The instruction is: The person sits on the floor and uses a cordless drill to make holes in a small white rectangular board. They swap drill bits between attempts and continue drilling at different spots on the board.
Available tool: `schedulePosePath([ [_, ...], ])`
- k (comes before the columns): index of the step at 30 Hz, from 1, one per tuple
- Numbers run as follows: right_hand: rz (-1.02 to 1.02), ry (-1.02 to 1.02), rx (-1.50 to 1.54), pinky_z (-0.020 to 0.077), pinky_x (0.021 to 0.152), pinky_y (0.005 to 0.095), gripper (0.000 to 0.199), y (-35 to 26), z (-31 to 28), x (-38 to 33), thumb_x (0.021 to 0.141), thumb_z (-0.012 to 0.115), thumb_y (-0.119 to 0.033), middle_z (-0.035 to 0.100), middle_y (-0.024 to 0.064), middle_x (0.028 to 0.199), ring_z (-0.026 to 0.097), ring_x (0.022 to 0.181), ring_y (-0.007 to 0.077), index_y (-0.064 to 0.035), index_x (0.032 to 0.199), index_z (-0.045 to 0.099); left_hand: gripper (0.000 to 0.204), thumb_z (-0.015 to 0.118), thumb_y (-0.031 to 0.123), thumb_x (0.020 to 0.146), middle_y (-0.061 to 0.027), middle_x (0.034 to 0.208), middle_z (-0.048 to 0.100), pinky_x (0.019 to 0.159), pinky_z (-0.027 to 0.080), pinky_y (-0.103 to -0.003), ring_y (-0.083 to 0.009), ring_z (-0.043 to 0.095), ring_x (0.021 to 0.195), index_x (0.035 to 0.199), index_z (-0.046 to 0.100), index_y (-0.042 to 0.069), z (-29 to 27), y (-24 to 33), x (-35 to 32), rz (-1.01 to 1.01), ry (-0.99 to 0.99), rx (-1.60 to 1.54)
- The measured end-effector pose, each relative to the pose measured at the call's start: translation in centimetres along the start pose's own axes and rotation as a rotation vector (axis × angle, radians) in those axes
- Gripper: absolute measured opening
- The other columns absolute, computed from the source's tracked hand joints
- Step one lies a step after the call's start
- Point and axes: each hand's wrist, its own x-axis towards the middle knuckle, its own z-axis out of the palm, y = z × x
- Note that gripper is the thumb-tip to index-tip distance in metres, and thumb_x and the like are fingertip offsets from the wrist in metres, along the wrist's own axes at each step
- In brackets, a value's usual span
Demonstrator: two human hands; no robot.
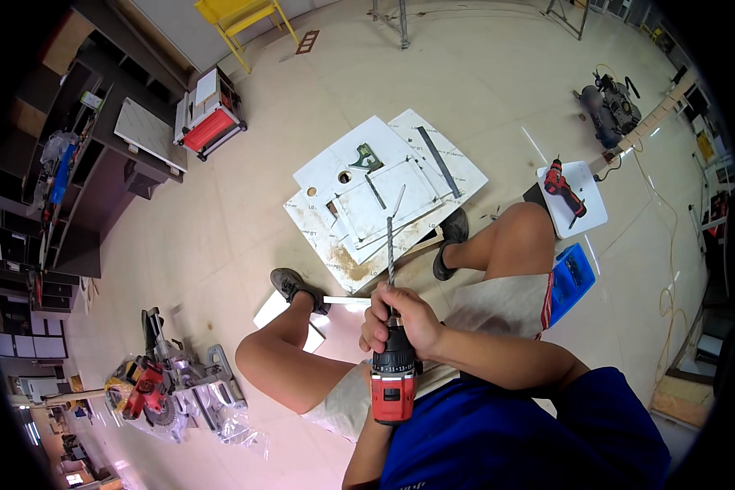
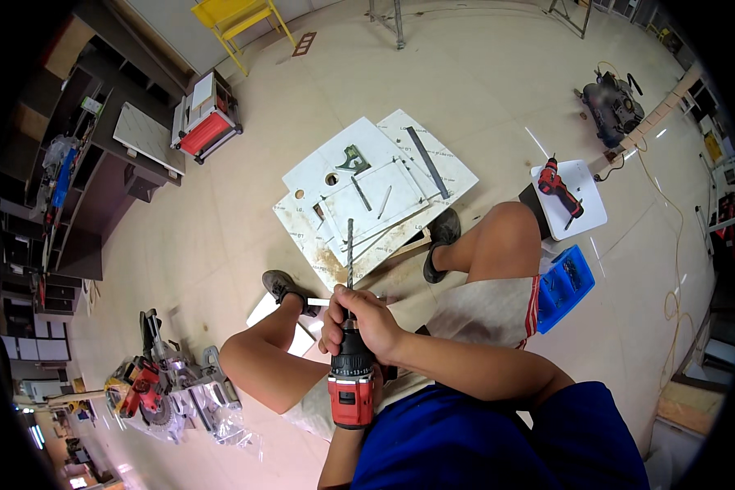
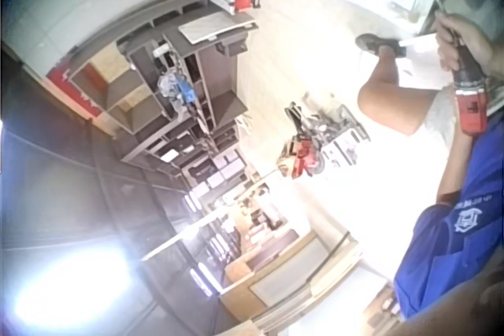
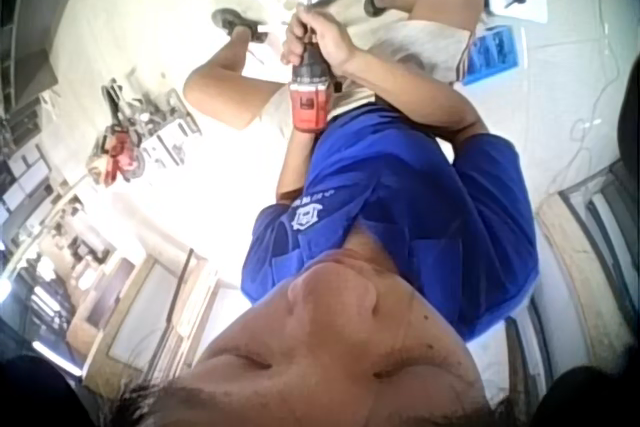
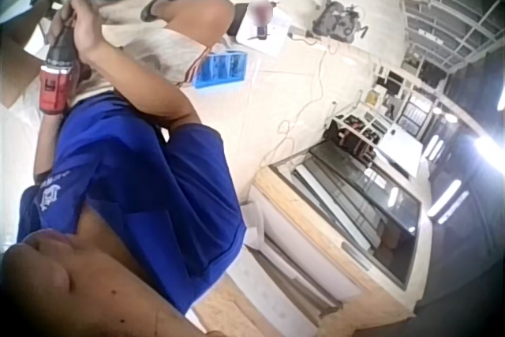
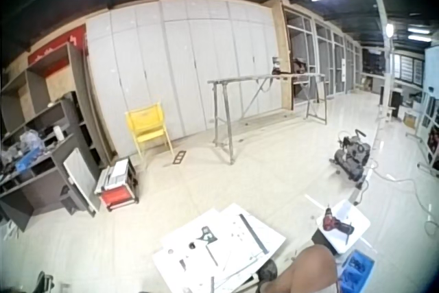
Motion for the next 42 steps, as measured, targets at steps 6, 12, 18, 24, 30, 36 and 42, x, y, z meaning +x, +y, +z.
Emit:
schedulePosePath([
  [6, -0.011, -0.007, -0.014, 0.0475, 0.071, 0.0445, 0.038, -0.3, 0.2, 0.1, 0.105, 0.034, -0.034, 0.048, 0.0074, 0.058, 0.052, 0.053, 0.0228, -0.0116, 0.075, 0.042, 0.013, 0.063, 0.017, 0.086, -0.0074, 0.075, 0.059, 0.063, 0.047, -0.034, -0.0203, 0.058, 0.070, 0.089, 0.060, 0.005, -0.2, 0.0, -0.3, -0.008, 0.001, -0.013],
  [12, 0.005, 0.009, -0.008, 0.0470, 0.070, 0.0435, 0.038, -0.2, 0.2, 0.3, 0.105, 0.034, -0.034, 0.048, 0.0069, 0.058, 0.052, 0.053, 0.0221, -0.0119, 0.074, 0.042, 0.013, 0.063, 0.017, 0.086, -0.0078, 0.075, 0.059, 0.063, 0.047, -0.034, -0.0208, 0.058, 0.070, 0.090, 0.060, 0.005, -0.4, 0.0, -0.9, -0.017, 0.005, -0.023],
  [18, 0.004, 0.002, 0.002, 0.0462, 0.070, 0.0423, 0.038, -0.1, 0.0, 0.3, 0.104, 0.035, -0.033, 0.047, 0.0059, 0.057, 0.051, 0.053, 0.0216, -0.0126, 0.073, 0.042, 0.014, 0.064, 0.017, 0.086, -0.0081, 0.076, 0.059, 0.063, 0.047, -0.035, -0.0213, 0.058, 0.070, 0.091, 0.060, 0.005, -0.3, 0.0, -1.2, -0.018, 0.008, -0.032],
  [24, 0.006, -0.006, 0.015, 0.0460, 0.070, 0.0419, 0.038, 0.0, 0.0, 0.3, 0.104, 0.035, -0.034, 0.047, 0.0057, 0.057, 0.051, 0.053, 0.0216, -0.0130, 0.073, 0.041, 0.014, 0.064, 0.017, 0.086, -0.0084, 0.076, 0.059, 0.063, 0.047, -0.035, -0.0218, 0.058, 0.070, 0.092, 0.060, 0.005, -0.5, 0.0, -1.3, -0.019, 0.010, -0.037],
  [30, 0.014, 0.004, 0.019, 0.0457, 0.070, 0.0417, 0.038, -0.1, 0.0, 0.4, 0.104, 0.036, -0.035, 0.047, 0.0057, 0.057, 0.051, 0.053, 0.0216, -0.0133, 0.073, 0.041, 0.014, 0.064, 0.018, 0.086, -0.0087, 0.076, 0.059, 0.063, 0.047, -0.036, -0.0223, 0.058, 0.070, 0.093, 0.061, 0.006, -0.4, 0.0, -1.3, -0.017, 0.019, -0.046],
  [36, 0.016, 0.002, 0.003, 0.0448, 0.071, 0.0412, 0.041, -0.1, -0.2, 0.4, 0.105, 0.035, -0.040, 0.046, 0.0041, 0.056, 0.050, 0.053, 0.0207, -0.0145, 0.072, 0.040, 0.015, 0.064, 0.018, 0.086, -0.0091, 0.077, 0.060, 0.063, 0.047, -0.036, -0.0228, 0.058, 0.070, 0.094, 0.061, 0.006, -0.8, -0.1, -1.7, -0.020, 0.030, -0.076],
  [42, -0.016, -0.146, 0.130, 0.0430, 0.074, 0.0392, 0.050, 0.1, 0.9, 0.7, 0.103, 0.030, -0.053, 0.043, -0.0007, 0.055, 0.048, 0.053, 0.0178, -0.0160, 0.071, 0.039, 0.015, 0.064, 0.018, 0.086, -0.0094, 0.077, 0.060, 0.063, 0.047, -0.036, -0.0234, 0.058, 0.070, 0.095, 0.061, 0.006, 0.3, -1.0, -4.8, -0.080, 0.058, -0.407],
])
